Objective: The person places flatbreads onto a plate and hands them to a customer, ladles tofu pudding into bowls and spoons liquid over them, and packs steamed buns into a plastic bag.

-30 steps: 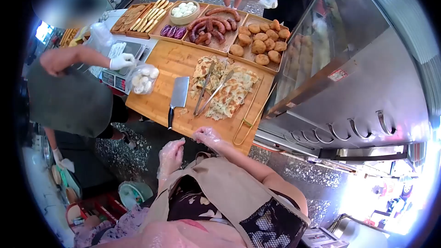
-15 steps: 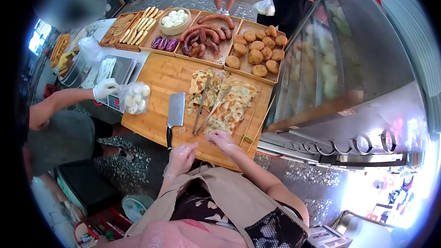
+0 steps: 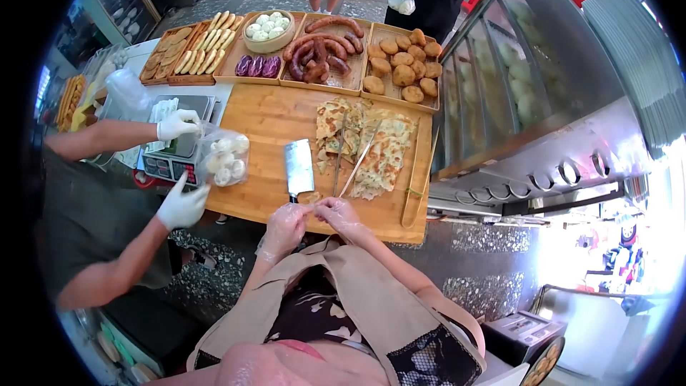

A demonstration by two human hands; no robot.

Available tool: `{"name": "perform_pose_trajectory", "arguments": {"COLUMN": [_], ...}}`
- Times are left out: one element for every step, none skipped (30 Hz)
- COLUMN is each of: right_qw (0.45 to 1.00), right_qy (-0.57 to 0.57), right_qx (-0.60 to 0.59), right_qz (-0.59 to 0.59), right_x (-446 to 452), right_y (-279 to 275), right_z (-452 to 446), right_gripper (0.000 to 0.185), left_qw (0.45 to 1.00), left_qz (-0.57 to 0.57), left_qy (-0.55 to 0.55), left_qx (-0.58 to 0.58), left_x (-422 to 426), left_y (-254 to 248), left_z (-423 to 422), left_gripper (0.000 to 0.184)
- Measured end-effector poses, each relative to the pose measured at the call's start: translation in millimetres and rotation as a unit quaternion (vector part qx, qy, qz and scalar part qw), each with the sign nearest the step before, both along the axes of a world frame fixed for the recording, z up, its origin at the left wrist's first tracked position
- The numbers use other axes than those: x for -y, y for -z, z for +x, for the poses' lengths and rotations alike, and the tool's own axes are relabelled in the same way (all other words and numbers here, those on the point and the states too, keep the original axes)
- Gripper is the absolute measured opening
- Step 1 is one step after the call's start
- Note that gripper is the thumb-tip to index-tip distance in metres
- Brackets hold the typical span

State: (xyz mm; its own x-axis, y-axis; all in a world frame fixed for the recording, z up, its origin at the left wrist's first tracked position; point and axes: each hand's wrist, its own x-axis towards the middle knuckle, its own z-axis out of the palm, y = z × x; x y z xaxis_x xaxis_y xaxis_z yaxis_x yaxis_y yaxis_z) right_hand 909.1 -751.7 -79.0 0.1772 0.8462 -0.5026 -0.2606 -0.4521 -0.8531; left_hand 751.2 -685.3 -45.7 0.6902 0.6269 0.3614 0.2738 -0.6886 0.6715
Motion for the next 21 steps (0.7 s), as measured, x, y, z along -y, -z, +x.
{"name": "perform_pose_trajectory", "arguments": {"right_qw": [1.000,0.999,0.999,0.999,0.999,0.999,0.999,0.999,0.999,0.999,0.998,0.998,0.996,0.992,0.992,0.993,0.991,0.991,0.994,0.995,0.996], "right_qy": [0.011,0.022,0.023,0.024,0.038,0.051,0.047,0.048,0.031,0.013,0.002,0.001,-0.025,-0.048,-0.048,-0.044,-0.057,-0.056,-0.041,-0.029,-0.026], "right_qx": [0.008,0.016,0.029,0.027,0.021,0.016,0.024,0.023,0.031,0.040,0.053,0.051,0.076,0.096,0.097,0.097,0.102,0.093,0.072,0.053,0.050], "right_qz": [0.017,0.034,0.023,0.019,0.012,0.005,0.009,0.007,0.016,0.024,0.033,0.032,0.049,0.063,0.060,0.056,0.064,0.073,0.073,0.074,0.074], "right_x": [1.0,2.3,2.1,3.5,4.6,5.0,6.2,6.6,6.7,6.4,4.7,2.1,-0.8,-1.1,-1.1,-2.5,-2.3,-1.2,1.0,3.5,7.6], "right_y": [2.1,4.8,8.7,9.0,7.4,5.6,4.0,6.3,10.5,13.7,15.5,16.8,18.4,20.7,16.0,12.1,21.8,15.0,10.8,9.8,16.6], "right_z": [-6.9,-12.8,-16.6,-21.1,-24.8,-28.1,-31.1,-33.7,-34.6,-35.3,-36.9,-36.0,-34.7,-35.3,-37.3,-36.7,-33.5,-32.4,-31.2,-29.5,-26.3], "right_gripper": [0.014,0.014,0.015,0.015,0.016,0.017,0.018,0.018,0.018,0.018,0.021,0.021,0.022,0.024,0.025,0.026,0.025,0.025,0.024,0.024,0.024], "left_qw": [1.000,1.000,1.000,0.999,0.999,0.999,0.999,0.998,0.998,0.998,0.999,0.999,0.999,0.999,0.999,0.999,0.999,0.999,0.999,1.000,1.000], "left_qz": [-0.002,-0.006,-0.004,-0.003,-0.002,-0.005,0.003,0.012,0.014,0.013,0.013,0.013,0.018,0.019,0.009,0.017,0.008,0.003,-0.002,0.003,0.009], "left_qy": [0.007,0.012,0.025,0.037,0.042,0.042,0.050,0.059,0.053,0.054,0.046,0.038,0.033,0.029,0.030,0.029,0.025,0.019,0.027,0.028,0.028], "left_qx": [0.004,0.004,0.006,0.007,0.016,0.015,0.017,0.020,0.024,0.023,0.021,0.019,0.026,0.030,0.006,0.023,0.024,0.028,0.020,0.008,-0.001], "left_x": [-2.0,-3.7,-4.7,-4.8,-4.2,-4.0,-2.8,-1.2,0.7,2.2,2.8,3.2,2.2,2.4,2.8,3.3,4.8,5.9,7.5,8.4,9.5], "left_y": [-0.3,2.1,5.5,8.1,9.5,12.6,16.5,18.5,20.0,21.2,23.7,25.5,27.9,31.2,23.7,22.3,14.0,6.5,5.7,5.8,6.3], "left_z": [-5.5,-10.7,-15.5,-20.4,-24.0,-28.6,-31.8,-35.0,-37.8,-40.3,-42.4,-43.8,-44.3,-44.9,-45.1,-43.6,-41.2,-38.2,-36.6,-35.2,-32.9], "left_gripper": [0.023,0.023,0.022,0.021,0.019,0.019,0.018,0.017,0.016,0.016,0.016,0.016,0.016,0.016,0.017,0.018,0.019,0.020,0.020,0.021,0.022]}}
